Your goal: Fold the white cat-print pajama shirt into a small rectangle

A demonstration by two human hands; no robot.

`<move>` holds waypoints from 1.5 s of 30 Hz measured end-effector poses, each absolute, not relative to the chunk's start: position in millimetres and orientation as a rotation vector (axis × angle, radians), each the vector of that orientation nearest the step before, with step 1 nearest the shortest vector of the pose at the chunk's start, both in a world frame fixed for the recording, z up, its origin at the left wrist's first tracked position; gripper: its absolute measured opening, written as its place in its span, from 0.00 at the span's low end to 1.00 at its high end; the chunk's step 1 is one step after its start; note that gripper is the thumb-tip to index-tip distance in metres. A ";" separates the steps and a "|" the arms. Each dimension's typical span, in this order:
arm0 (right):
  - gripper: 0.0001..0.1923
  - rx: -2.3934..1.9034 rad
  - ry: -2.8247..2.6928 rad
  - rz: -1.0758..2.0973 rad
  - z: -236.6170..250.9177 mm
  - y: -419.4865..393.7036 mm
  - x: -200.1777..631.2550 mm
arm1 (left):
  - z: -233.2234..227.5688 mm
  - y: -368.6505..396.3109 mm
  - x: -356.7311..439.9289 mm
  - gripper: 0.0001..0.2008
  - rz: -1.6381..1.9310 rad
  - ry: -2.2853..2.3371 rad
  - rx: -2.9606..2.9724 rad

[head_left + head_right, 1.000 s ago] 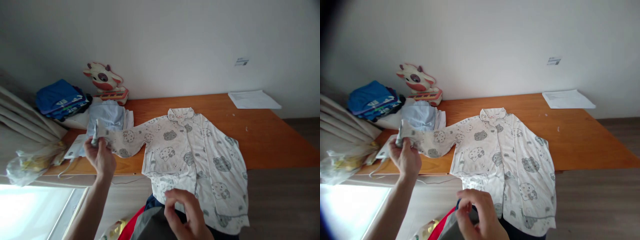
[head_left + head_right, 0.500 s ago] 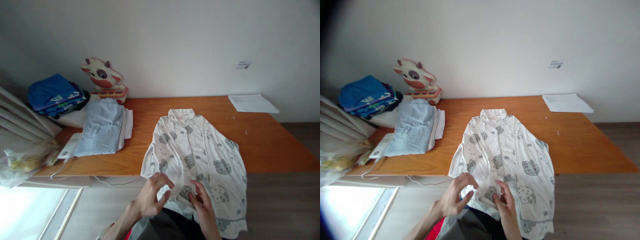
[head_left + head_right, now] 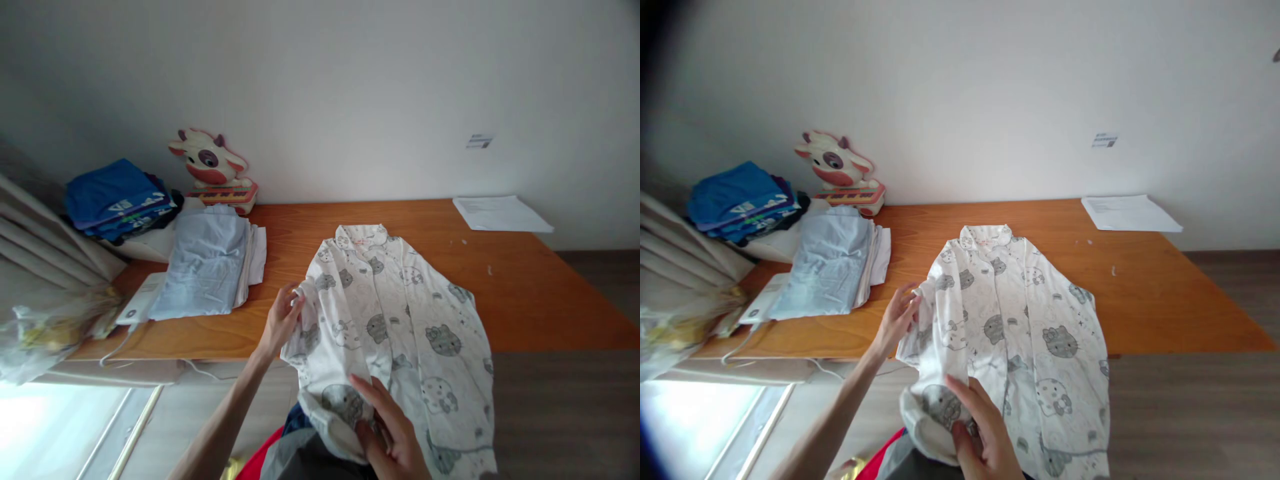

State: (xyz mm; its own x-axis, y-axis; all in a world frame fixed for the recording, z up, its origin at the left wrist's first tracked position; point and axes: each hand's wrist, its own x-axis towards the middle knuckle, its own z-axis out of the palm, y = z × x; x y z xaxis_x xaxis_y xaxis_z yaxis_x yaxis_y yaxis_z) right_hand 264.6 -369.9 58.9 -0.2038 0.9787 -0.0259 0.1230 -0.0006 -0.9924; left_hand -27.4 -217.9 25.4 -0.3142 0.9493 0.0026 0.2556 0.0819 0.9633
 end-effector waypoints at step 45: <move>0.09 -1.666 -2.224 0.690 59.4 17.4 115.1 | -9.3 -201.8 -82.7 0.20 1.502 1.867 1.038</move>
